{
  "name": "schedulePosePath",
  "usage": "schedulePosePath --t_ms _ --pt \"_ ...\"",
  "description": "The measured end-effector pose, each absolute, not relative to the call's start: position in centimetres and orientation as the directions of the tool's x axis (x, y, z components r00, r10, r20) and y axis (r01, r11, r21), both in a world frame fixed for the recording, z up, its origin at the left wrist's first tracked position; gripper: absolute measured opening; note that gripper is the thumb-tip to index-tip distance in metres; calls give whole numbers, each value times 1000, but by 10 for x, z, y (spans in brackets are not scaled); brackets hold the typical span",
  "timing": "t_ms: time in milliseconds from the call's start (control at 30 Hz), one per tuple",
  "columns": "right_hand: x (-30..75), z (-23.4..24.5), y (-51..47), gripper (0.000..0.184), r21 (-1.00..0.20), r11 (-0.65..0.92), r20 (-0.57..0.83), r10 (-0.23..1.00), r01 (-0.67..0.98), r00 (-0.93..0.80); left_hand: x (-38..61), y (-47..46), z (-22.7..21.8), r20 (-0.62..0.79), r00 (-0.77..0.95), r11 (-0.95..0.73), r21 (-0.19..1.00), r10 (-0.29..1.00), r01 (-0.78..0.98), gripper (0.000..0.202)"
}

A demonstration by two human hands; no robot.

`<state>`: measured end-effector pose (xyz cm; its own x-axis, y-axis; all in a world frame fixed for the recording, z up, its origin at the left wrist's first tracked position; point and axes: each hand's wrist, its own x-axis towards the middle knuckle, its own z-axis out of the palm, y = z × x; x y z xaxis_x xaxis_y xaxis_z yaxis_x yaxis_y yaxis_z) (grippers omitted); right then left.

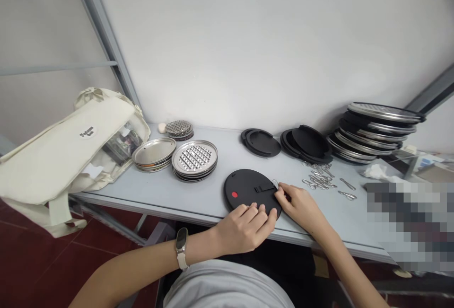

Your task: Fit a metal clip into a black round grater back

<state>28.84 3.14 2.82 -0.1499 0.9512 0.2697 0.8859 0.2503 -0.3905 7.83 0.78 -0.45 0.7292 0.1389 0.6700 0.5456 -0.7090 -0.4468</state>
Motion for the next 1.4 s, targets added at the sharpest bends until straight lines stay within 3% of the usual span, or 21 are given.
schedulePosePath --t_ms 700,1200,1400 --pt "288 31 29 29 -303 216 307 944 928 -120 78 8 -6 623 767 -703 -476 156 529 36" --pt "287 29 29 29 -337 182 311 948 924 -73 79 8 -7 630 758 -706 -459 170 540 36" --pt "287 29 29 30 -408 221 316 945 886 -90 79 9 -6 653 742 -708 -452 151 542 34"
